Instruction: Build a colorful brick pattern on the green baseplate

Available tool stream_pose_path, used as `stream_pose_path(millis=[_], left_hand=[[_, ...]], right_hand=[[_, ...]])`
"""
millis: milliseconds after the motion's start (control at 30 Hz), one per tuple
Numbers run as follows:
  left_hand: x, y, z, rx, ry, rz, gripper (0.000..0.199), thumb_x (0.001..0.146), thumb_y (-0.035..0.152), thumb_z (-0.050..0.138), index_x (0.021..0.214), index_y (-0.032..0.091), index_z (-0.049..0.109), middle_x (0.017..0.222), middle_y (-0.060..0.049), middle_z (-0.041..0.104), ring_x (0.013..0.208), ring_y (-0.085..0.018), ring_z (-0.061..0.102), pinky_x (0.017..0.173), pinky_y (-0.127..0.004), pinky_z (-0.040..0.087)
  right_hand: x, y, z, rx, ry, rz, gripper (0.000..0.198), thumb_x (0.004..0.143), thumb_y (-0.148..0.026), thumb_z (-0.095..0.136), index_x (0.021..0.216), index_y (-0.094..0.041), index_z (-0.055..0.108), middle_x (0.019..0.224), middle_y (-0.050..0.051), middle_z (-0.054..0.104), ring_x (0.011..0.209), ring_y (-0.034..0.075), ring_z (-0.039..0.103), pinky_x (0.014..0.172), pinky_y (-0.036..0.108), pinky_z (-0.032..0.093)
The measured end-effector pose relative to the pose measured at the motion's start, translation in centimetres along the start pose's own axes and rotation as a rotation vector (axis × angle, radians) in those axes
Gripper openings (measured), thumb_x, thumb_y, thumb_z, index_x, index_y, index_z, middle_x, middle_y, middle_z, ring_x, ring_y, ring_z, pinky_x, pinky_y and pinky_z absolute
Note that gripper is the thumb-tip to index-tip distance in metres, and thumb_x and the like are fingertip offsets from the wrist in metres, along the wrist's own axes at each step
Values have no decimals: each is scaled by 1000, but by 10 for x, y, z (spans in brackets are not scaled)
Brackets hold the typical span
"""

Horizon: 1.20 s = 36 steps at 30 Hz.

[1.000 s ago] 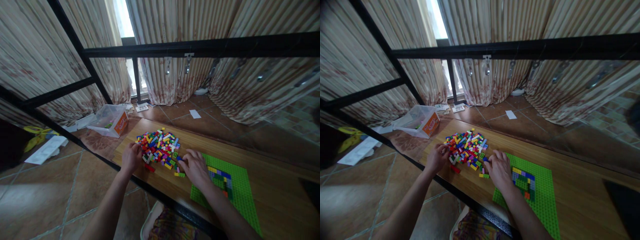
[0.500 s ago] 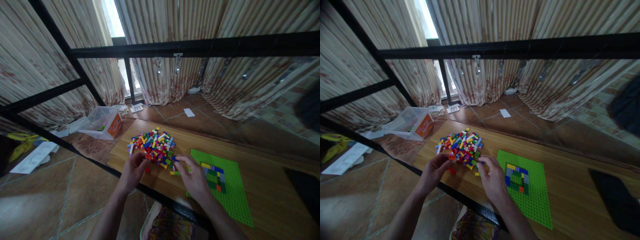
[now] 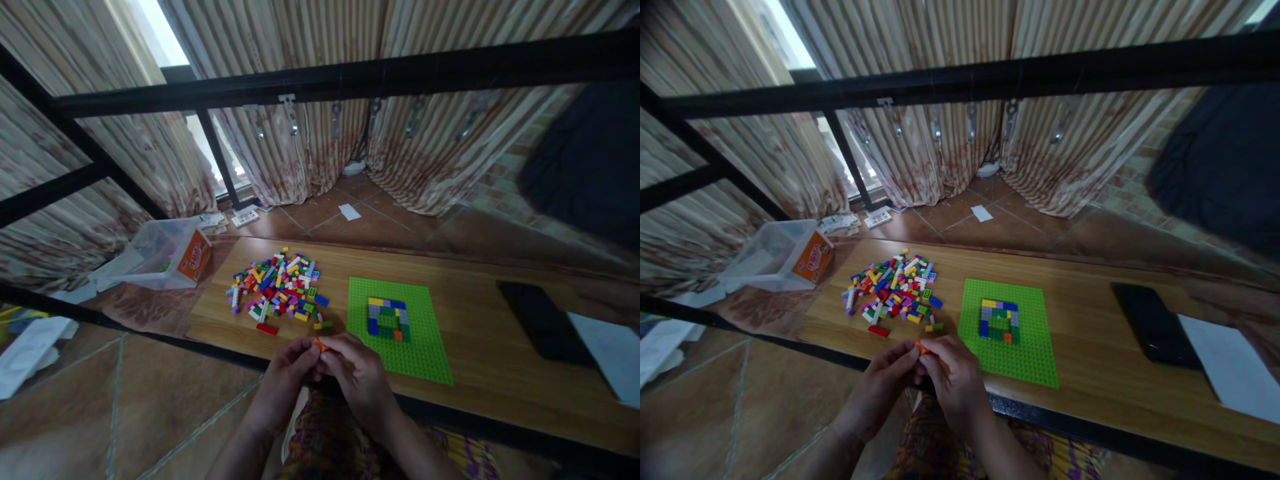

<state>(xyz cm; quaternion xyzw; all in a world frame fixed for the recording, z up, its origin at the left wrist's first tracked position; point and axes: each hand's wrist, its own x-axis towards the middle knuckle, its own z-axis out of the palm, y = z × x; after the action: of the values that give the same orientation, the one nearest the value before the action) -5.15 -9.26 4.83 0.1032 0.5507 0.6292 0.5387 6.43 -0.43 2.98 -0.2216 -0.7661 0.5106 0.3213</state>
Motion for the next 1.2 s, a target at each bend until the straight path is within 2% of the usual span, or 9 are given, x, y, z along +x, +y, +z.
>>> stream_pose_path(millis=[233, 533, 700, 800, 867, 1000, 1067, 1200], left_hand=[[-1, -8, 14, -26, 19, -30, 31, 64, 35, 81, 83, 12, 71, 66, -1, 63, 57, -7, 52, 58, -19, 43], [3, -8, 18, 3, -24, -62, 32, 63, 34, 82, 85, 13, 73, 72, -3, 68, 57, -8, 57, 59, -20, 47], [-3, -20, 22, -3, -38, -113, 33, 65, 35, 81, 89, 13, 72, 67, -2, 66, 55, -8, 55, 58, -21, 47], [-1, -26, 18, 50, 33, -31, 35, 70, 40, 75, 94, 15, 71, 72, -3, 68, 60, -10, 57, 62, -22, 48], [6, -24, 8, 201, 135, 131, 33, 73, 40, 71, 97, 17, 70, 79, -3, 69, 69, -13, 61, 68, -25, 49], [22, -10, -26, 749, 334, 460, 23, 78, 29, 65, 98, 20, 70, 91, -5, 69, 81, -18, 64, 77, -29, 50], [30, -5, -41, 998, 401, 535, 23, 82, 21, 57, 101, 21, 69, 99, -6, 68, 85, -19, 64, 79, -30, 50], [44, -3, -57, 1312, 462, 550, 30, 86, 17, 50, 110, 23, 66, 103, -6, 65, 88, -19, 64, 80, -31, 50]], right_hand=[[-12, 5, -2, -101, 54, -8, 20, 94, -24, 48, 105, -24, 65, 92, 5, 67, 87, 18, 61, 78, 33, 51], [-21, 9, 1, -65, 153, 20, 22, 94, -24, 44, 103, -23, 64, 93, 5, 66, 88, 18, 62, 79, 31, 51], [-14, 14, -5, -13, 304, 160, 25, 95, -30, 43, 96, -23, 67, 94, 5, 68, 89, 18, 64, 80, 30, 51], [-10, 13, -9, 23, 306, 192, 24, 93, -34, 47, 95, -23, 68, 96, 5, 69, 90, 18, 64, 80, 30, 51], [-11, 13, -9, 67, 281, 232, 25, 92, -38, 49, 96, -23, 68, 96, 5, 69, 88, 19, 65, 78, 30, 52], [-17, 18, -9, 182, 296, 415, 32, 88, -47, 52, 98, -20, 67, 87, 6, 70, 76, 20, 67, 69, 32, 56], [-19, 23, -9, 228, 280, 488, 36, 86, -50, 55, 99, -19, 67, 83, 7, 70, 72, 20, 67, 67, 33, 56], [-22, 28, -8, 272, 235, 573, 42, 81, -55, 59, 97, -18, 67, 79, 7, 70, 71, 21, 67, 67, 33, 56]])
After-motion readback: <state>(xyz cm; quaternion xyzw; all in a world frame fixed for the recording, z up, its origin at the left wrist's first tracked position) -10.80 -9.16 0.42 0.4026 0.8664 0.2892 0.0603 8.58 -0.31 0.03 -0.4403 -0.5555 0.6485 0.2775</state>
